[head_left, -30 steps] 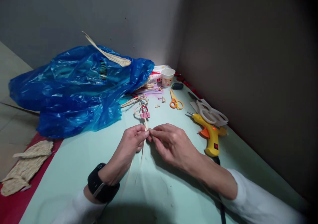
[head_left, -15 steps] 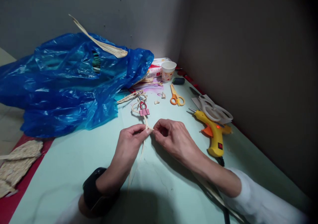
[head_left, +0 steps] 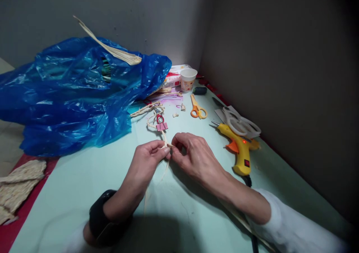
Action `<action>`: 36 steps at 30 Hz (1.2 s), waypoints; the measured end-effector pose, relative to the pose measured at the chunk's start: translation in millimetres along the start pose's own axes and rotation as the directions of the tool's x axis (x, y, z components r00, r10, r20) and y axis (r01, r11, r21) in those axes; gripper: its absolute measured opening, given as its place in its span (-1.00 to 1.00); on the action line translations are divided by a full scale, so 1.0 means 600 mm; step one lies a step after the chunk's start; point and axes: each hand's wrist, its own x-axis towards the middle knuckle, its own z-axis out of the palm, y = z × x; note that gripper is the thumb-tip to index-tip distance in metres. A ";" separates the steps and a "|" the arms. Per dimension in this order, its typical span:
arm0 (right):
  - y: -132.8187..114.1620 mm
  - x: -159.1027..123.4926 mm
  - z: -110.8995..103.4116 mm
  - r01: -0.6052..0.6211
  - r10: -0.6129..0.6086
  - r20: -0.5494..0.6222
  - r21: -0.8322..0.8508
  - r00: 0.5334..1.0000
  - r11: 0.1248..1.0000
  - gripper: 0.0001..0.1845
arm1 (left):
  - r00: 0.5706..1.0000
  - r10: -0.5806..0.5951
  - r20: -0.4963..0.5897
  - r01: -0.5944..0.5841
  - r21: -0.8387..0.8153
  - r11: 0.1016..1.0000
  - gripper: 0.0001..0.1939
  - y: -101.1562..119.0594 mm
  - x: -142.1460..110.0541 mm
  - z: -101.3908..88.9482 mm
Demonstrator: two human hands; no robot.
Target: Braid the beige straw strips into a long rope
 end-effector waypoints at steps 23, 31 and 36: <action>-0.028 -0.025 0.038 0.233 -0.287 -0.040 -0.479 0.957 0.846 -0.91 | 0.994 0.085 0.064 -0.087 0.033 0.996 -0.65 0.011 -0.014 -0.004; -0.035 -0.027 0.009 0.200 -0.183 0.081 -0.425 0.980 0.883 -0.82 | 0.999 0.031 0.041 -0.031 0.010 0.999 -0.66 -0.003 -0.010 -0.008; -0.018 -0.016 -0.009 0.144 -0.133 0.061 -0.237 0.989 0.961 -0.82 | 0.999 0.036 0.010 -0.035 -0.020 0.999 -0.67 0.003 -0.014 -0.005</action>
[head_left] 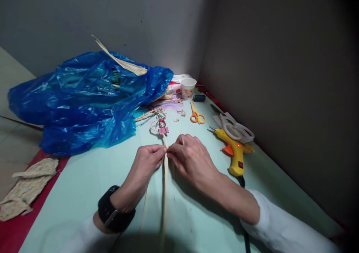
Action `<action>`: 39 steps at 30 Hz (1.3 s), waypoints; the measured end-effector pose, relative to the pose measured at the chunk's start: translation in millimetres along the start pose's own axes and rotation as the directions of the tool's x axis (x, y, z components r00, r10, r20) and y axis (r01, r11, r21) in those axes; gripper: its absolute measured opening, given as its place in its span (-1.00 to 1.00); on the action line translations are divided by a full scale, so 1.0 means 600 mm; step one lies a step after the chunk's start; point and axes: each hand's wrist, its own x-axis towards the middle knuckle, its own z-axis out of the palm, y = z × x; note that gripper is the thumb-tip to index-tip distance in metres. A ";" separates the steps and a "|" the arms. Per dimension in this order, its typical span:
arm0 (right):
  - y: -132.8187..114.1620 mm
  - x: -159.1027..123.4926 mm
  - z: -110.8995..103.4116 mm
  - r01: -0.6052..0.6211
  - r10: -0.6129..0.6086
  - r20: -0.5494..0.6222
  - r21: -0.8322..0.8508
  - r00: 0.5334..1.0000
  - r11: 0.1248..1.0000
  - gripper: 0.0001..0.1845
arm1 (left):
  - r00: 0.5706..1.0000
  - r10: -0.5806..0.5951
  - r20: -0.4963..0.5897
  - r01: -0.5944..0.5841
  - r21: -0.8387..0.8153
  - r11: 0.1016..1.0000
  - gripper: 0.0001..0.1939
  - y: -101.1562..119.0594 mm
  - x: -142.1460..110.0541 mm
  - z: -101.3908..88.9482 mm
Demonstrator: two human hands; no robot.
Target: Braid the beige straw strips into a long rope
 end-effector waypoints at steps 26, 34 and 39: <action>0.028 0.024 0.041 -0.236 0.172 0.165 0.754 0.971 0.612 -0.70 | 0.986 0.167 -0.028 -0.159 0.181 0.971 -0.84 0.000 -0.006 0.001; 0.030 0.026 0.049 -0.231 0.192 0.137 0.717 0.972 0.658 -0.73 | 0.973 0.221 -0.059 -0.149 0.574 0.806 -0.76 0.011 -0.016 0.002; 0.032 0.029 0.049 -0.208 0.160 0.134 0.706 0.978 0.677 -0.74 | 0.965 0.261 -0.018 -0.173 0.702 0.690 -0.70 0.022 -0.020 0.011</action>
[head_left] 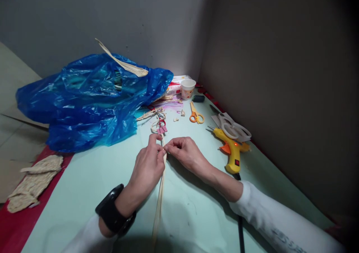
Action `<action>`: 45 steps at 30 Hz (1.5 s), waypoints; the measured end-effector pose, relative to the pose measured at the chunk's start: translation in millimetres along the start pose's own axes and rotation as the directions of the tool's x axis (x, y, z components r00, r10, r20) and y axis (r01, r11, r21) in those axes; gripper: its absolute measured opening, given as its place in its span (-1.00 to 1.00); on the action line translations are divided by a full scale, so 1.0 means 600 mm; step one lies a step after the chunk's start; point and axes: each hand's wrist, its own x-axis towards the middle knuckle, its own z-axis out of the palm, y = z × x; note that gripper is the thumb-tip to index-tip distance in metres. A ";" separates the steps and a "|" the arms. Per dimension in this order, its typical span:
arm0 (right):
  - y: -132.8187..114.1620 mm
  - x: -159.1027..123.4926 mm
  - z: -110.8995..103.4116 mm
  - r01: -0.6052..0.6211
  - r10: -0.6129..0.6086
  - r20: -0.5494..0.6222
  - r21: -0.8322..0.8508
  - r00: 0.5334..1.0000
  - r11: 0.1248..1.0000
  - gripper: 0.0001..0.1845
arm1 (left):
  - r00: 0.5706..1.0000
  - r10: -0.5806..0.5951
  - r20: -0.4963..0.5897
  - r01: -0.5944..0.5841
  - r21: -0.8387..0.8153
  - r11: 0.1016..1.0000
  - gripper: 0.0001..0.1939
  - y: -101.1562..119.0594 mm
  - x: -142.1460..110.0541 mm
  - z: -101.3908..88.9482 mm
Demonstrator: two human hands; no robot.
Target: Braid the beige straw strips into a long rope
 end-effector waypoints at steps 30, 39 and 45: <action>-0.017 -0.002 -0.017 -0.157 0.143 0.066 0.501 0.987 0.851 -0.85 | 0.951 0.256 -0.173 -0.197 0.299 0.934 -0.73 0.020 -0.028 0.008; -0.018 -0.002 -0.017 -0.158 0.094 0.149 0.519 0.984 0.840 -0.75 | 0.929 -0.047 0.366 0.319 -0.731 0.603 -0.86 0.000 0.024 -0.001; -0.007 -0.001 -0.024 -0.114 0.066 0.125 0.425 0.990 0.898 -0.85 | 0.910 -0.111 0.399 0.396 -0.759 0.517 -0.87 -0.008 0.030 0.008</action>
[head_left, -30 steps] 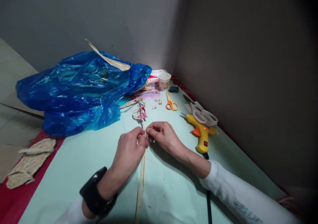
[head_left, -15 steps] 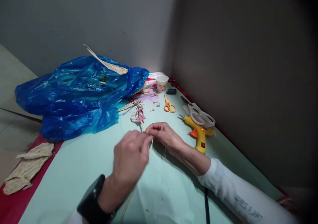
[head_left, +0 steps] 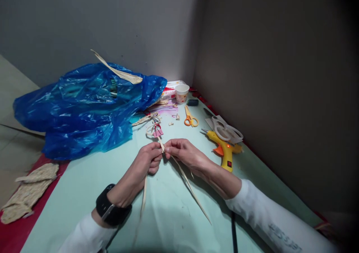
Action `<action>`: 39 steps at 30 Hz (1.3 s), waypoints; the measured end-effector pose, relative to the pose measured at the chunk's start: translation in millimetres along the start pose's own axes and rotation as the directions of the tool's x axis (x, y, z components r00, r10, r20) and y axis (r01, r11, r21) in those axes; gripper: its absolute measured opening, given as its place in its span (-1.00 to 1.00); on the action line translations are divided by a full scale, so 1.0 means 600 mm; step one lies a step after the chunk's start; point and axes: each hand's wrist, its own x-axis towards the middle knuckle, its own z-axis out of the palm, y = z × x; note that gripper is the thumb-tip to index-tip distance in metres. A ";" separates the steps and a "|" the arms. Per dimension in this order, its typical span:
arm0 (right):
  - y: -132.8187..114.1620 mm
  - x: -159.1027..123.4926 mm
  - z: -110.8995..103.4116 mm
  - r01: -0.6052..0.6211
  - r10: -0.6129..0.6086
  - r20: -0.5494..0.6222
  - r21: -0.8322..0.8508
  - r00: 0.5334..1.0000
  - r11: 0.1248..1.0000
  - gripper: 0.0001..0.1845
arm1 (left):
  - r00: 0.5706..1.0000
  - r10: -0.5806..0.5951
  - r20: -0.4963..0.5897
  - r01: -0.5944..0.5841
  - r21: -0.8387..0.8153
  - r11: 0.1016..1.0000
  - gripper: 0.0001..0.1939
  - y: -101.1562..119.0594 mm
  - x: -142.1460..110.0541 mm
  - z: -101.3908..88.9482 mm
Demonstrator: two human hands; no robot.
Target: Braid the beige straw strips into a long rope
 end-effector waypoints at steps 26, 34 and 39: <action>-0.027 -0.028 0.006 0.074 -0.133 -0.001 -0.827 0.991 0.557 -0.81 | 0.980 0.086 -0.181 -0.057 0.158 0.986 -0.79 -0.016 0.000 0.002; -0.018 -0.030 0.018 0.053 -0.201 -0.009 -0.951 0.980 0.305 -0.79 | 0.972 0.082 -0.222 -0.042 0.181 0.983 -0.74 -0.020 0.002 0.002; -0.022 -0.033 0.016 0.094 -0.230 0.044 -0.972 0.972 0.214 -0.79 | 0.974 0.095 -0.205 -0.056 0.187 0.981 -0.71 -0.024 0.003 -0.002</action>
